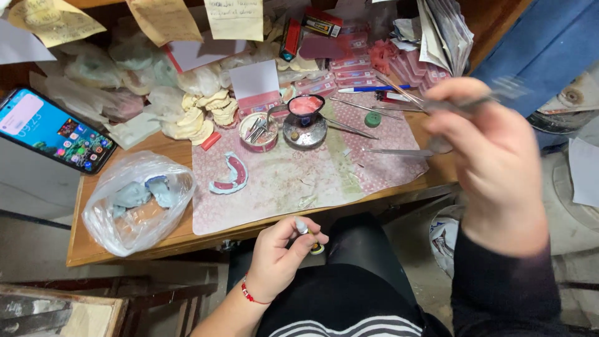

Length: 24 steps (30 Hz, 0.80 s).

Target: The person works on a pink dental prosthetic, using a metal spatula to apply and smooth a white material onto its surface. They also handle a small plastic bag containing blue material and use a yellow marker to mark a piece of the blue material.

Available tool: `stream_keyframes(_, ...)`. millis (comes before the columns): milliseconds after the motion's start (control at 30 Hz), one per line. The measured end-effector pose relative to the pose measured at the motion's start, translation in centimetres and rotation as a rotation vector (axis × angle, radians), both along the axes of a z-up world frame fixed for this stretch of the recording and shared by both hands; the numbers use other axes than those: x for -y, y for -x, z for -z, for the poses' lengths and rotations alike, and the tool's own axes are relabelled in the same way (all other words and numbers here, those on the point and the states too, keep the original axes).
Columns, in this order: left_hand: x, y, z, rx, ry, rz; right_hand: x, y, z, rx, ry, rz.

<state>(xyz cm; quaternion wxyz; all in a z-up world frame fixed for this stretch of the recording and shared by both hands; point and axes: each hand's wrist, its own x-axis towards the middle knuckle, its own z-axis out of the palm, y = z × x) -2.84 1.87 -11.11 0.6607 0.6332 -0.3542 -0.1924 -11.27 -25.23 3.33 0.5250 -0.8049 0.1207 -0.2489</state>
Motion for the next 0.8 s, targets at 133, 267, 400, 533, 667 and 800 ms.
stream_keyframes(133,1.2,0.4,-0.2,-0.125,-0.011,0.011,0.3,4.1,7.5,0.425,-0.433,-0.174)
stream_keyframes(267,2.7,0.1,-0.9,-0.156,-0.002,0.030,-3.1,4.5,13.0,0.436,-1.032,-0.397)
stream_keyframes(400,4.2,-0.8,0.1,-0.006,0.124,-0.049,-4.9,4.3,14.7,0.422,-0.903,-0.524)
stream_keyframes(533,4.5,-0.4,-1.2,0.038,0.115,-0.040,-6.6,5.3,11.7,0.421,-0.935,-0.606)
stream_keyframes(667,4.8,0.0,-1.4,0.044,0.073,-0.088,-5.0,6.0,11.0,0.524,-0.947,-0.649)
stream_keyframes(800,4.9,-0.4,-1.4,0.067,0.059,-0.121,-5.1,4.4,13.6,0.478,-0.904,-0.630)
